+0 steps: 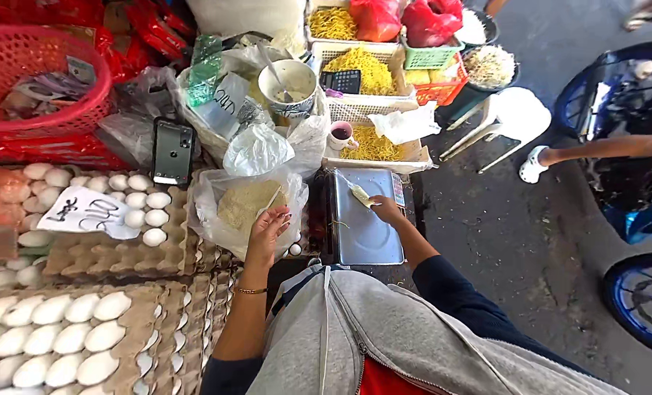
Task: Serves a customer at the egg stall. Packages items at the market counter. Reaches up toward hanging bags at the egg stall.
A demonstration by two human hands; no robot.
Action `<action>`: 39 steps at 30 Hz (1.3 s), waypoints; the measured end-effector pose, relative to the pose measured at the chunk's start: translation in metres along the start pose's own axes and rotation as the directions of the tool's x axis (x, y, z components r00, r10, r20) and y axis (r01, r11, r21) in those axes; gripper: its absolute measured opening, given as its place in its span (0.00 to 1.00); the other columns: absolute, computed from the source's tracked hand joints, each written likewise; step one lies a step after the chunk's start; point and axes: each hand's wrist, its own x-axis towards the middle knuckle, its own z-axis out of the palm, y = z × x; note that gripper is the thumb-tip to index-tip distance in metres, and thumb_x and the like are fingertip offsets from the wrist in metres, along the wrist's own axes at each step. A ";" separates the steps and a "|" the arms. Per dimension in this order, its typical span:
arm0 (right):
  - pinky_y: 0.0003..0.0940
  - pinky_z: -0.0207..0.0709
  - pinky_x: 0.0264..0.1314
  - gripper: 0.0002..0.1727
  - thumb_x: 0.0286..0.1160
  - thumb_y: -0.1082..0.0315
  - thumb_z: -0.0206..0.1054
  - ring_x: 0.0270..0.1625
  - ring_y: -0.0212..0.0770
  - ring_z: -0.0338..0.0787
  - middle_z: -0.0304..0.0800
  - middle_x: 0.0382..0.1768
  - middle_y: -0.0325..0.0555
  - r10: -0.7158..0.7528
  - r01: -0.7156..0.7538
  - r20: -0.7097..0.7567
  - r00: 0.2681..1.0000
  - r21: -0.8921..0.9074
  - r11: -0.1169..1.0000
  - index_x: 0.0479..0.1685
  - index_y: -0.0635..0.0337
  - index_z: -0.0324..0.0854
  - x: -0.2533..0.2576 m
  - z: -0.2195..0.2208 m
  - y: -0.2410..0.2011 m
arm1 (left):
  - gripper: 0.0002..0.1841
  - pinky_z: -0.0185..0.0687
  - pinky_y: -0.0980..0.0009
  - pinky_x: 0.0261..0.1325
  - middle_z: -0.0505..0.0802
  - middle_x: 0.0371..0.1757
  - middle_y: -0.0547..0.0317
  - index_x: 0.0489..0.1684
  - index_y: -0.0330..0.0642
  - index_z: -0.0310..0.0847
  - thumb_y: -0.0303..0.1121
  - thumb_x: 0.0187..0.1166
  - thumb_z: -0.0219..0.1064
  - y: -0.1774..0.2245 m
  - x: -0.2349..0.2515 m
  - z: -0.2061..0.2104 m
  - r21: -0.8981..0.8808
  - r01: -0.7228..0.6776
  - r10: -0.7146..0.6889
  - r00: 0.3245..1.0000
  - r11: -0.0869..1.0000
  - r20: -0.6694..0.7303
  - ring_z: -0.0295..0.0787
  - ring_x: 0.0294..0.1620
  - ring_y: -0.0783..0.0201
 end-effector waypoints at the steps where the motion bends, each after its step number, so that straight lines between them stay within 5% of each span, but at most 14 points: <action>1: 0.64 0.70 0.78 0.21 0.83 0.69 0.62 0.74 0.65 0.82 0.84 0.70 0.66 0.005 -0.005 -0.012 1.000 -0.031 0.999 0.72 0.66 0.81 -0.001 0.000 -0.003 | 0.13 0.85 0.64 0.64 0.89 0.62 0.47 0.63 0.29 0.78 0.22 0.87 0.55 -0.002 -0.001 -0.006 0.045 -0.037 0.039 0.998 0.998 -0.040 0.89 0.59 0.61; 4: 0.66 0.63 0.83 0.22 0.82 0.66 0.63 0.79 0.68 0.76 0.81 0.72 0.69 -0.045 0.036 -0.074 0.996 -0.121 0.992 0.71 0.66 0.82 -0.001 -0.001 -0.021 | 0.17 0.81 0.58 0.71 0.87 0.67 0.43 0.68 0.30 0.78 0.28 0.86 0.61 -0.010 -0.002 -0.024 0.362 -0.121 0.169 0.980 0.924 -0.104 0.85 0.67 0.56; 6: 0.64 0.61 0.84 0.21 0.82 0.66 0.62 0.80 0.67 0.75 0.81 0.73 0.68 -0.128 0.116 -0.068 0.989 -0.157 0.981 0.70 0.67 0.83 0.001 0.000 -0.040 | 0.21 0.72 0.47 0.80 0.84 0.74 0.41 0.74 0.34 0.77 0.36 0.87 0.61 -0.014 0.000 -0.033 0.668 -0.150 0.255 0.965 0.729 -0.061 0.79 0.77 0.48; 8: 0.62 0.63 0.83 0.20 0.83 0.68 0.61 0.79 0.67 0.76 0.82 0.72 0.67 -0.221 0.213 -0.032 0.975 -0.168 0.963 0.67 0.68 0.84 0.003 0.004 -0.065 | 0.26 0.55 0.35 0.86 0.80 0.80 0.41 0.80 0.38 0.74 0.44 0.88 0.60 -0.025 0.006 -0.038 0.867 -0.147 0.261 0.965 0.477 0.020 0.70 0.85 0.42; 9: 0.61 0.64 0.82 0.19 0.83 0.68 0.61 0.78 0.66 0.77 0.83 0.70 0.67 -0.272 0.267 -0.006 0.962 -0.168 0.949 0.66 0.68 0.84 0.004 0.007 -0.077 | 0.28 0.40 0.28 0.88 0.78 0.82 0.40 0.83 0.41 0.72 0.48 0.90 0.57 -0.031 0.008 -0.039 0.916 -0.115 0.195 0.980 0.384 0.041 0.63 0.88 0.40; 11: 0.61 0.64 0.83 0.18 0.84 0.69 0.61 0.76 0.66 0.79 0.85 0.68 0.66 -0.400 0.401 0.035 0.916 -0.142 0.905 0.65 0.69 0.85 0.007 0.016 -0.103 | 0.30 0.24 0.23 0.87 0.84 0.75 0.38 0.82 0.41 0.74 0.53 0.92 0.51 -0.040 0.007 -0.039 0.964 -0.055 0.056 0.998 0.259 0.042 0.68 0.85 0.37; 15: 0.62 0.72 0.75 0.16 0.85 0.70 0.58 0.67 0.64 0.86 0.89 0.60 0.65 -0.687 0.681 -0.045 0.725 -0.100 0.726 0.60 0.69 0.87 -0.004 0.027 -0.173 | 0.32 0.23 0.25 0.88 0.92 0.62 0.37 0.78 0.39 0.78 0.56 0.93 0.46 -0.039 -0.009 -0.042 0.962 -0.047 -0.035 0.998 0.270 0.059 0.82 0.75 0.38; 21: 0.60 0.76 0.71 0.16 0.85 0.72 0.57 0.65 0.66 0.87 0.91 0.56 0.65 -0.944 0.907 -0.099 0.316 -0.262 0.331 0.57 0.69 0.88 0.011 0.028 -0.325 | 0.26 0.38 0.25 0.88 0.91 0.67 0.45 0.72 0.40 0.84 0.51 0.90 0.54 -0.028 -0.017 -0.061 0.845 -0.264 0.294 0.946 0.465 0.134 0.82 0.77 0.45; 23: 0.62 0.73 0.75 0.18 0.88 0.69 0.54 0.73 0.68 0.81 0.87 0.65 0.65 -0.934 0.873 0.026 0.357 -0.364 0.324 0.65 0.66 0.85 0.035 0.035 -0.372 | 0.25 0.41 0.26 0.88 0.91 0.67 0.46 0.71 0.40 0.84 0.49 0.89 0.56 -0.019 -0.015 -0.069 0.806 -0.297 0.318 0.937 0.512 0.143 0.82 0.76 0.46; 26: 0.72 0.60 0.81 0.24 0.91 0.63 0.55 0.85 0.72 0.65 0.74 0.80 0.65 -0.764 0.758 0.266 0.587 -0.512 0.404 0.80 0.62 0.75 0.071 0.050 -0.406 | 0.23 0.52 0.34 0.88 0.91 0.67 0.47 0.71 0.40 0.84 0.46 0.88 0.58 -0.009 -0.011 -0.087 0.753 -0.332 0.326 0.931 0.567 0.165 0.82 0.76 0.47; 29: 0.74 0.63 0.76 0.17 0.84 0.68 0.62 0.81 0.72 0.70 0.80 0.71 0.69 -0.643 0.673 0.334 0.689 -0.623 0.398 0.65 0.68 0.85 0.084 0.065 -0.411 | 0.23 0.71 0.47 0.82 0.90 0.69 0.46 0.72 0.40 0.84 0.45 0.88 0.58 0.002 -0.004 -0.113 0.741 -0.322 0.305 0.938 0.589 0.165 0.84 0.74 0.50; 32: 0.70 0.68 0.73 0.11 0.74 0.75 0.67 0.77 0.70 0.75 0.84 0.64 0.68 -0.663 0.642 0.283 0.693 -0.661 0.388 0.50 0.70 0.88 0.076 0.071 -0.411 | 0.22 0.75 0.49 0.79 0.91 0.67 0.47 0.70 0.40 0.85 0.44 0.88 0.60 0.009 0.003 -0.132 0.729 -0.325 0.324 0.934 0.603 0.149 0.85 0.72 0.51; 35: 0.69 0.67 0.74 0.11 0.71 0.75 0.69 0.76 0.70 0.76 0.85 0.62 0.69 -0.678 0.642 0.256 0.689 -0.650 0.407 0.48 0.72 0.87 0.073 0.068 -0.415 | 0.20 0.75 0.49 0.78 0.91 0.66 0.48 0.69 0.40 0.85 0.42 0.87 0.62 0.017 0.012 -0.142 0.705 -0.339 0.346 0.928 0.623 0.141 0.86 0.71 0.53; 39: 0.75 0.72 0.66 0.15 0.75 0.67 0.71 0.68 0.74 0.81 0.85 0.56 0.75 -0.629 0.634 0.214 0.747 -0.512 0.579 0.47 0.75 0.84 0.076 0.050 -0.433 | 0.19 0.75 0.48 0.77 0.91 0.66 0.49 0.68 0.40 0.86 0.41 0.87 0.62 0.028 0.022 -0.146 0.696 -0.374 0.383 0.911 0.613 0.152 0.85 0.71 0.54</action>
